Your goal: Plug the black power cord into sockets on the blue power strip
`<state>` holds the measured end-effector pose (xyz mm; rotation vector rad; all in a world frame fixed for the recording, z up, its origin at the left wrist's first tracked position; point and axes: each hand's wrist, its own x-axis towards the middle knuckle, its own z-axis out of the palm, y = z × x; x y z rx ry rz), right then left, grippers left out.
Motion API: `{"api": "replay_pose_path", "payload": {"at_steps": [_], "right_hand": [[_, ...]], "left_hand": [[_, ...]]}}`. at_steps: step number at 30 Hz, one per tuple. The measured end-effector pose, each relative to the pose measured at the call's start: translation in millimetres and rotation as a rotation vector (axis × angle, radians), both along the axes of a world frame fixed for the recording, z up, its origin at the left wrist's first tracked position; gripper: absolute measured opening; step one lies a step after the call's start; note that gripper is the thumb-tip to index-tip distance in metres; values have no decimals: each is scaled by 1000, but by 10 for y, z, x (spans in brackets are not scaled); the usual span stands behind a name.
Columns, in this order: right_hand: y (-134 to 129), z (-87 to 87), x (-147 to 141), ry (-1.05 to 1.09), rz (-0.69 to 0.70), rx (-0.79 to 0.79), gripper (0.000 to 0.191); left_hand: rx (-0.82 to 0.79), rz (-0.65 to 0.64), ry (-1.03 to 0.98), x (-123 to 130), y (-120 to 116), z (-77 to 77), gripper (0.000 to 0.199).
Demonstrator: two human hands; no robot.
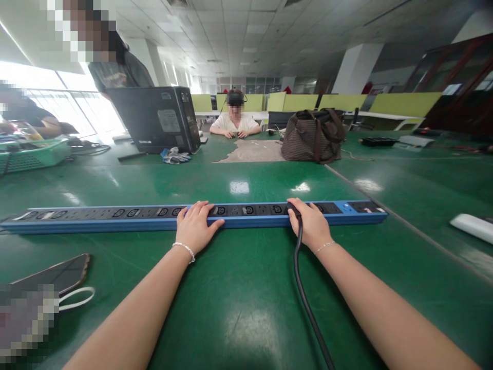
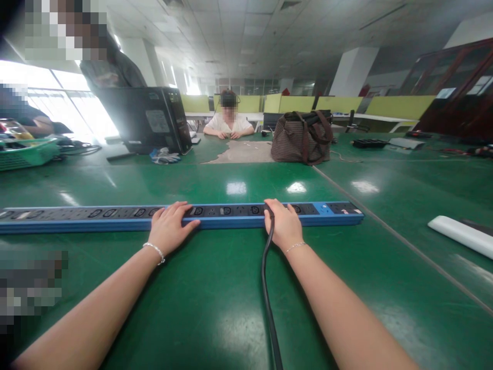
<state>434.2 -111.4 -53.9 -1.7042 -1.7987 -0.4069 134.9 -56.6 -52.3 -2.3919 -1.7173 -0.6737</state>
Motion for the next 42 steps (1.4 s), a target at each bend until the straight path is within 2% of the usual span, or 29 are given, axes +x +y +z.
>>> {"api": "replay_pose_path", "payload": {"at_steps": [14, 21, 24, 30, 34, 39, 42], "right_hand": [[24, -51, -17, 87, -1, 36, 32], [25, 16, 26, 449, -66, 211, 35], [22, 32, 233, 512, -80, 299, 36], [-56, 10, 963, 711, -230, 489, 41], [-99, -39, 1198, 735, -229, 325, 35], [-86, -38, 1158, 595, -263, 140, 35], [-80, -25, 1145, 541, -289, 88, 37]], "left_hand": [[4, -2, 17, -1, 15, -7, 51], [3, 3, 31, 1, 15, -4, 50], [4, 7, 37, -1, 15, -3, 51], [7, -1, 43, -8, 21, -9, 51], [9, -5, 42, -11, 29, -13, 52], [14, -3, 51, -12, 29, -13, 52], [16, -3, 55, -13, 28, -17, 52]]}}
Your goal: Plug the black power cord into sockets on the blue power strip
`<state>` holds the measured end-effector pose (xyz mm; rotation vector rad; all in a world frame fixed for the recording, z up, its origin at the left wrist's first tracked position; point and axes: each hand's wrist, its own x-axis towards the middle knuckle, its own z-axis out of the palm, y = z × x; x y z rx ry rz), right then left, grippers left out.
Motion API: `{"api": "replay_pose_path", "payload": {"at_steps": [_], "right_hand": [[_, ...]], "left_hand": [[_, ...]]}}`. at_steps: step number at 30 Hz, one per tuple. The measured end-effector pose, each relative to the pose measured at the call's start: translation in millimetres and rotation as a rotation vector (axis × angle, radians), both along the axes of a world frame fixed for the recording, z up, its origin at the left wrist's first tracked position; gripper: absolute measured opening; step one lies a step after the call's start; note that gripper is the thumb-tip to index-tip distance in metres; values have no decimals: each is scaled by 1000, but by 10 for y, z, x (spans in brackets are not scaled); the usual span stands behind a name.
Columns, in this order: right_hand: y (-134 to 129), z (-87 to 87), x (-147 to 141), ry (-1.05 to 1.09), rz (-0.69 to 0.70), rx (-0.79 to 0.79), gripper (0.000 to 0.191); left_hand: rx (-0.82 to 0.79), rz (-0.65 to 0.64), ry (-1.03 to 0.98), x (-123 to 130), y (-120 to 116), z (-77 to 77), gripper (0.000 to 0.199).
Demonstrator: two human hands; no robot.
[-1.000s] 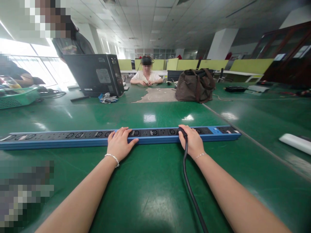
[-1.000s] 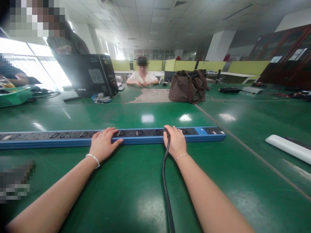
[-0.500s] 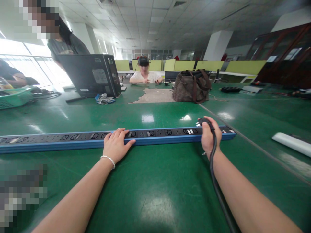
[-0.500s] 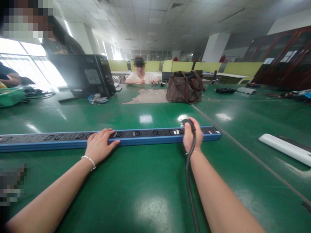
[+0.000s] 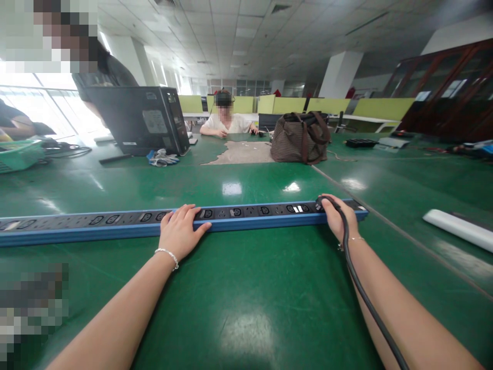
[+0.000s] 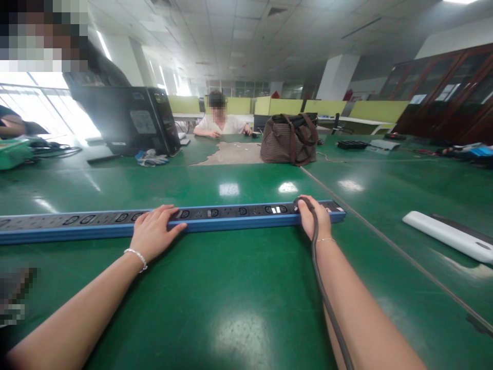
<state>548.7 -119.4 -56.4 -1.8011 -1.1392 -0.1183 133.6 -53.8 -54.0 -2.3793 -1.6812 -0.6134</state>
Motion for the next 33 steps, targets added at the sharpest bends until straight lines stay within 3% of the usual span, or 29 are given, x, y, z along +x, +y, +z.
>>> {"api": "replay_pose_path", "payload": {"at_steps": [14, 24, 33], "right_hand": [[-22, -100, -131, -259, -92, -165, 42], [-49, -16, -160, -278, -184, -310, 41], [-116, -93, -134, -371, -142, -265, 43]], "left_hand": [[-8, 2, 8, -1, 6, 4, 54], [-16, -3, 0, -3, 11, 0, 55], [-16, -1, 7, -2, -2, 11, 55]]}}
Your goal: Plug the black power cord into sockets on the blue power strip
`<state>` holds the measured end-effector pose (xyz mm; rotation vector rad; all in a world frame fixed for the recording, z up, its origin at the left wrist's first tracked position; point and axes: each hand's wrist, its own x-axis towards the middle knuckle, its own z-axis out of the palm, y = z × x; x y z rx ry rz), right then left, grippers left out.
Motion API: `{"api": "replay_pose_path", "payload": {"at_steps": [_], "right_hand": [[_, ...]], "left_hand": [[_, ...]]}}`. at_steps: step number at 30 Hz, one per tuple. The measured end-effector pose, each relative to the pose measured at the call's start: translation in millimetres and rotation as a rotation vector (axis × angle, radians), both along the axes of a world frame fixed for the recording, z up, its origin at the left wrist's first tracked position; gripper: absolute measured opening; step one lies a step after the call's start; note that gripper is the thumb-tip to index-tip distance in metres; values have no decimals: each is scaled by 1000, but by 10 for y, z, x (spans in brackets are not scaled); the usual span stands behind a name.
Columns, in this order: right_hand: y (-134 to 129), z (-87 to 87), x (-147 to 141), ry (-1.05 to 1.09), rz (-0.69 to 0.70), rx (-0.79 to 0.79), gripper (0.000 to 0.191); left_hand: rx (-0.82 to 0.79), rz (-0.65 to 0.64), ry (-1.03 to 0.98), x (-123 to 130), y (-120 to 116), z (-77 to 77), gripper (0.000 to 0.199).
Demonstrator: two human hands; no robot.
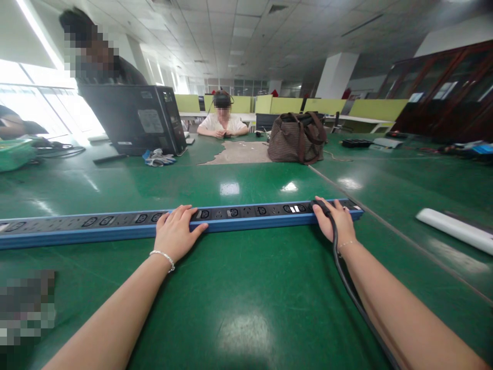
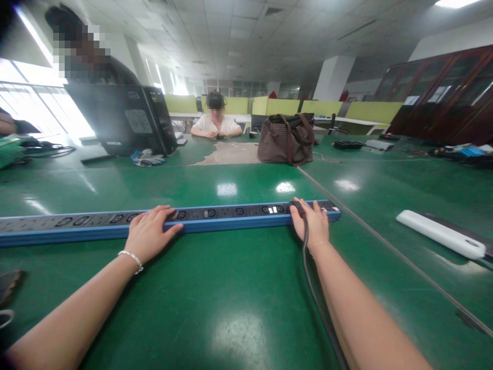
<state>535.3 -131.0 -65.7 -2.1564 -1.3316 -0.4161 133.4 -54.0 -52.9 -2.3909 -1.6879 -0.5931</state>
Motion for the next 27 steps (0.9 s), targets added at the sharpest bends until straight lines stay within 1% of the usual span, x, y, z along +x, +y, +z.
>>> {"api": "replay_pose_path", "payload": {"at_steps": [4, 9, 13, 14, 16, 18, 19, 20, 23, 27], "right_hand": [[14, 1, -27, -3, -24, 47, 43], [45, -16, 5, 4, 33, 95, 44], [69, -9, 39, 37, 45, 134, 41], [74, 5, 51, 62, 47, 167, 42], [74, 41, 99, 154, 16, 289, 46], [50, 72, 193, 267, -61, 435, 54], [29, 79, 254, 312, -95, 480, 56], [3, 78, 319, 339, -111, 486, 56], [-69, 45, 490, 372, -92, 396, 53], [-77, 42, 540, 363, -80, 259, 49]], "left_hand": [[6, 3, 6, 2, -1, 2, 54], [18, 9, 12, 0, 3, -11, 54], [14, 12, 14, -1, 5, -14, 54], [12, 13, 14, -1, 5, -12, 54], [10, 16, 14, 1, 5, -9, 54], [11, 15, 17, 1, 6, -7, 55], [10, 15, 18, 0, 8, -8, 55], [9, 15, 20, -1, 10, -9, 56], [7, 16, 20, -6, 16, -14, 56], [6, 19, 19, -5, 16, -11, 55]]}}
